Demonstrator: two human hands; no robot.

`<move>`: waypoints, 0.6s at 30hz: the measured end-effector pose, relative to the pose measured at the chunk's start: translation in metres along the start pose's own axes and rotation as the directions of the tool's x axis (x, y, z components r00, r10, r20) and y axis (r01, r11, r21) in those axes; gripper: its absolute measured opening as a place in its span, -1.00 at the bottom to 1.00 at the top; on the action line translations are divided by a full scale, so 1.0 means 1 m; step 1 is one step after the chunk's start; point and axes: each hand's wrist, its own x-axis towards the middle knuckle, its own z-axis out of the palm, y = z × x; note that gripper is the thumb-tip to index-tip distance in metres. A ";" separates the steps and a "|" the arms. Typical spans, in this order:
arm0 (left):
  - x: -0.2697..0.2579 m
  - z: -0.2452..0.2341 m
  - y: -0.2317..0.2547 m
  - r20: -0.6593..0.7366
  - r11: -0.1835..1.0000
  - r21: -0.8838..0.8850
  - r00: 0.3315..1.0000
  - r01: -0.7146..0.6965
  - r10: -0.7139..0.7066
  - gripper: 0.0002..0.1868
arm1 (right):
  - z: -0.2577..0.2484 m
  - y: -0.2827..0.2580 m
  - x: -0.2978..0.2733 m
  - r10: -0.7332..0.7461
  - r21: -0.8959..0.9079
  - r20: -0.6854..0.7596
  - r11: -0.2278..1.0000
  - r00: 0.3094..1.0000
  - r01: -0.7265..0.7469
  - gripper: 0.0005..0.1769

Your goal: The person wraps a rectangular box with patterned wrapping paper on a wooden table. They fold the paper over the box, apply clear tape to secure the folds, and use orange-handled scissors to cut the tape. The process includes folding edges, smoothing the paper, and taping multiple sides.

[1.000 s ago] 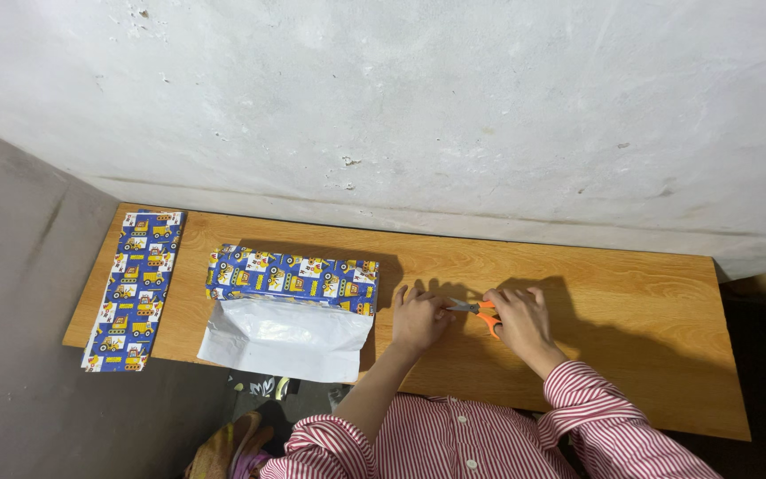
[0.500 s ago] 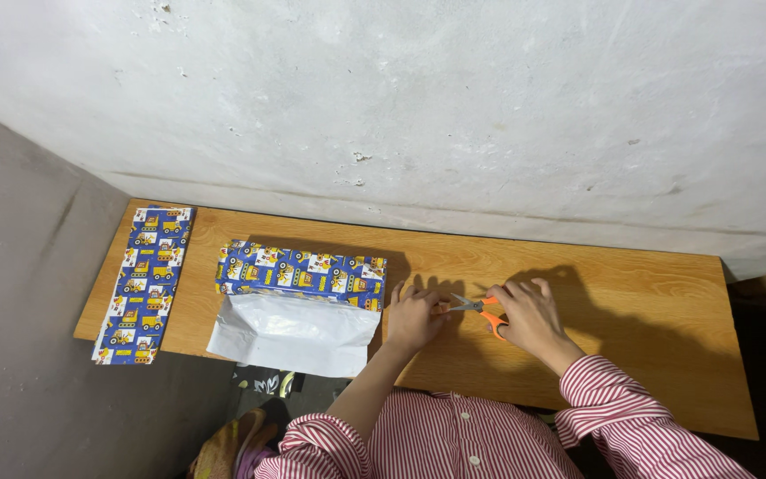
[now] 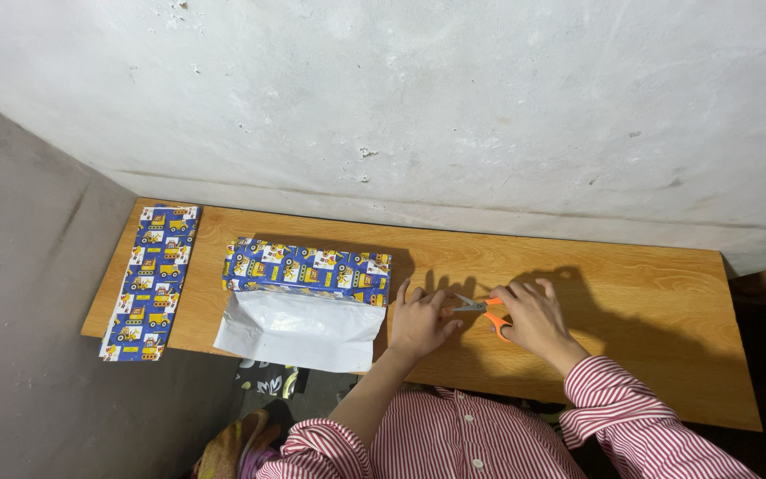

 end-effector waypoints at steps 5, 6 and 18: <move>-0.004 -0.002 0.002 -0.040 0.999 0.025 0.999 -0.026 0.027 -0.61 | -0.005 -0.006 -0.011 0.082 0.132 0.131 0.986 0.988 -0.100 -0.27; -0.005 -0.001 0.001 -0.088 0.997 0.035 0.994 -0.065 0.068 -0.63 | -0.006 -0.007 -0.011 0.100 0.137 0.172 0.983 0.980 -0.124 -0.27; -0.018 0.010 -0.011 0.001 0.999 -0.051 1.000 0.011 -0.011 -0.66 | 0.003 -0.001 -0.018 0.184 0.391 -0.081 0.910 0.980 -0.139 -0.38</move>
